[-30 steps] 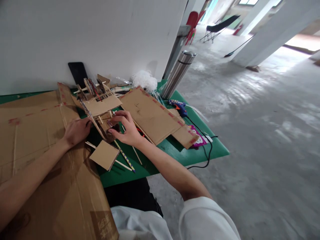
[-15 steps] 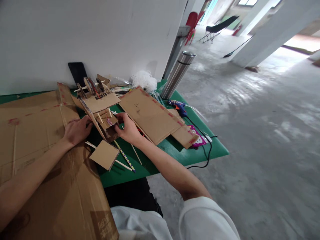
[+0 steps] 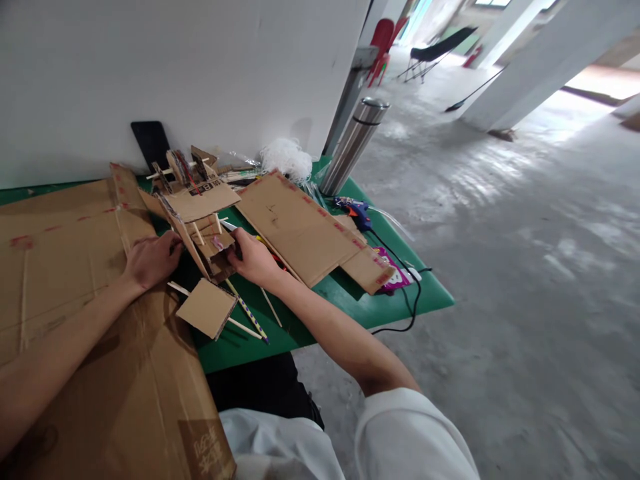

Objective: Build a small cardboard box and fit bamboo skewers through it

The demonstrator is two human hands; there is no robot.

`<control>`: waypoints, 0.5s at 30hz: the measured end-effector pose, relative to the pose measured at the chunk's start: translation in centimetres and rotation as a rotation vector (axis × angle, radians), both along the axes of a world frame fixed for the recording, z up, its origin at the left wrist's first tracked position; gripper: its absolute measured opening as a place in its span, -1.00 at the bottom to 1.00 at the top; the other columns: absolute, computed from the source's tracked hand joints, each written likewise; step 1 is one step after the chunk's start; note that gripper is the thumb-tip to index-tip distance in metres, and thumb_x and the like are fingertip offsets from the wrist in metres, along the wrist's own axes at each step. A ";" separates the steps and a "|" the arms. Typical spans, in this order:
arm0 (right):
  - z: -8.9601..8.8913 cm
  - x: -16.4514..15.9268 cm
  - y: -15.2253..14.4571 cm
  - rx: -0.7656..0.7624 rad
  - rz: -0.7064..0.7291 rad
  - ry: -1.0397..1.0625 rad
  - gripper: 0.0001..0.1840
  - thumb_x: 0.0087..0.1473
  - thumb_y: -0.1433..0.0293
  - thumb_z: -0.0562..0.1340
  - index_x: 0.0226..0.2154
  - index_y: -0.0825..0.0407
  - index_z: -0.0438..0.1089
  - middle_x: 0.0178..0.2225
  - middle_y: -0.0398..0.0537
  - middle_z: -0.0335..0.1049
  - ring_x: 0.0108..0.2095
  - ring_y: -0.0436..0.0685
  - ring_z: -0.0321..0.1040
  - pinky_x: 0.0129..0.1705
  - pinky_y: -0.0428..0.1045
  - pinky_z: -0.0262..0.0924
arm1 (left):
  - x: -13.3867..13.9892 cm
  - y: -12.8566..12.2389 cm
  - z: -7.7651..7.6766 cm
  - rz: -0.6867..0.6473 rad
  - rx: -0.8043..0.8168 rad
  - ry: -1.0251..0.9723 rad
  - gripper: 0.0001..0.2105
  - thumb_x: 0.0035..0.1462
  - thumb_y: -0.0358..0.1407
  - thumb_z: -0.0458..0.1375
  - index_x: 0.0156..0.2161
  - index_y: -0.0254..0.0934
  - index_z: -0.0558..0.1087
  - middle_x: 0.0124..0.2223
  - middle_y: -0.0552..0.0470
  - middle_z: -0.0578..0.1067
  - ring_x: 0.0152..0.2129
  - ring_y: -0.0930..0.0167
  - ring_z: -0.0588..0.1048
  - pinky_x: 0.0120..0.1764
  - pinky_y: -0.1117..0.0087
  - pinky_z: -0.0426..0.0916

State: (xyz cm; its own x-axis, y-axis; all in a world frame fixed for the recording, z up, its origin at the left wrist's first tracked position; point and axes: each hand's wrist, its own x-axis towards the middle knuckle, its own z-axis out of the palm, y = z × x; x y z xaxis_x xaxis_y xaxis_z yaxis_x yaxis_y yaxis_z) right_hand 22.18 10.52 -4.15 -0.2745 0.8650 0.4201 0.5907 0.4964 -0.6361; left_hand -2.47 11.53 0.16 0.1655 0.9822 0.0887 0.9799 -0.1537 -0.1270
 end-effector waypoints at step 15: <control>0.2 0.1 0.0 -0.059 -0.028 -0.051 -0.73 0.06 0.36 0.12 -0.13 0.02 0.25 -0.36 -0.07 0.41 -0.39 0.07 0.31 -0.32 -0.03 0.17 | 0.0 0.0 0.3 0.004 -0.028 0.014 -0.63 0.34 -0.18 -0.11 0.02 -0.22 0.48 -0.18 -0.17 0.64 -0.15 0.10 0.61 -0.11 0.17 0.37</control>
